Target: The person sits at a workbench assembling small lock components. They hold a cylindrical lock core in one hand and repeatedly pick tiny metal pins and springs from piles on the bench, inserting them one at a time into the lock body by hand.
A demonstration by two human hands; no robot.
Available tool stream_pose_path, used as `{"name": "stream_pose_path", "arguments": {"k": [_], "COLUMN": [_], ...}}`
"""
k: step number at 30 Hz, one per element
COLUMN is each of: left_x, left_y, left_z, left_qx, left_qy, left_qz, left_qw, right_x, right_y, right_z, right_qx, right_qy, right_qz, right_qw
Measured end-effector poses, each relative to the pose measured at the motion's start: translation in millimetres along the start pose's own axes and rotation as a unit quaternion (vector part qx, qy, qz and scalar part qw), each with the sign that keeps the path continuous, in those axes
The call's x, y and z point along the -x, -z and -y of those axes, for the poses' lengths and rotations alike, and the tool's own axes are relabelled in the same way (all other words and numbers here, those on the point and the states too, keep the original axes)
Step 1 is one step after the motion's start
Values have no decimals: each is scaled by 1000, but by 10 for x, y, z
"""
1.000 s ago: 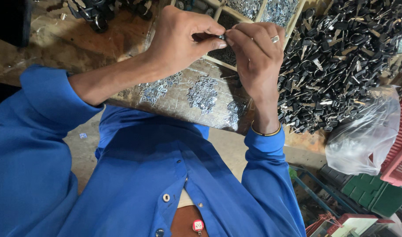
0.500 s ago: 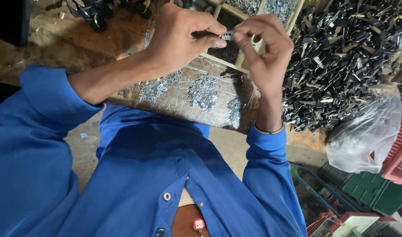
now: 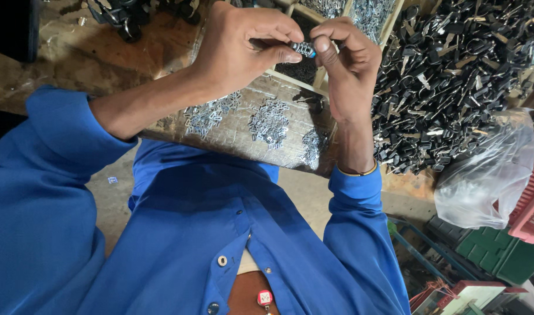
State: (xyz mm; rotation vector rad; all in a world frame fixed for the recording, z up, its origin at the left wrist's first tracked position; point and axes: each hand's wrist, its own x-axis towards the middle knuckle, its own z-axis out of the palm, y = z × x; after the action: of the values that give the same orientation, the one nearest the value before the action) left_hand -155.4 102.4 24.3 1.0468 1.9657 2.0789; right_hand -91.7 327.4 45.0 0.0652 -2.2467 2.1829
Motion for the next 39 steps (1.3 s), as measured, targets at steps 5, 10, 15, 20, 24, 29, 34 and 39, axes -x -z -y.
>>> {"name": "stream_pose_path", "arguments": {"k": [5, 10, 15, 20, 24, 29, 34, 39], "left_x": [3, 8, -6, -8, 0, -2, 11, 11], "left_y": [-3, -7, -6, -6, 0, -6, -8, -4], "left_z": [24, 12, 18, 30, 23, 15, 11, 16], "left_qx": [16, 16, 8, -4, -14, -10, -1, 2], "left_qy": [6, 8, -3, -15, -14, -10, 5, 4], "left_qz": [7, 9, 10, 12, 12, 7, 6, 12], "left_qw": [1000, 1000, 1000, 1000, 1000, 1000, 1000, 1000], "right_x": [12, 34, 34, 33, 13, 10, 37, 39], "right_y": [-5, -26, -52, -79, -56, -41, -69, -78], "right_z": [38, 58, 52, 102, 186, 208, 172, 228], "right_qx": [-3, 11, 32, 130, 207, 206, 135, 170], "right_qy": [-13, -11, 0, 60, 97, 104, 67, 81], "right_qz": [9, 8, -1, 12, 36, 42, 18, 25], "right_qw": [1000, 1000, 999, 990, 973, 972, 988, 982]}}
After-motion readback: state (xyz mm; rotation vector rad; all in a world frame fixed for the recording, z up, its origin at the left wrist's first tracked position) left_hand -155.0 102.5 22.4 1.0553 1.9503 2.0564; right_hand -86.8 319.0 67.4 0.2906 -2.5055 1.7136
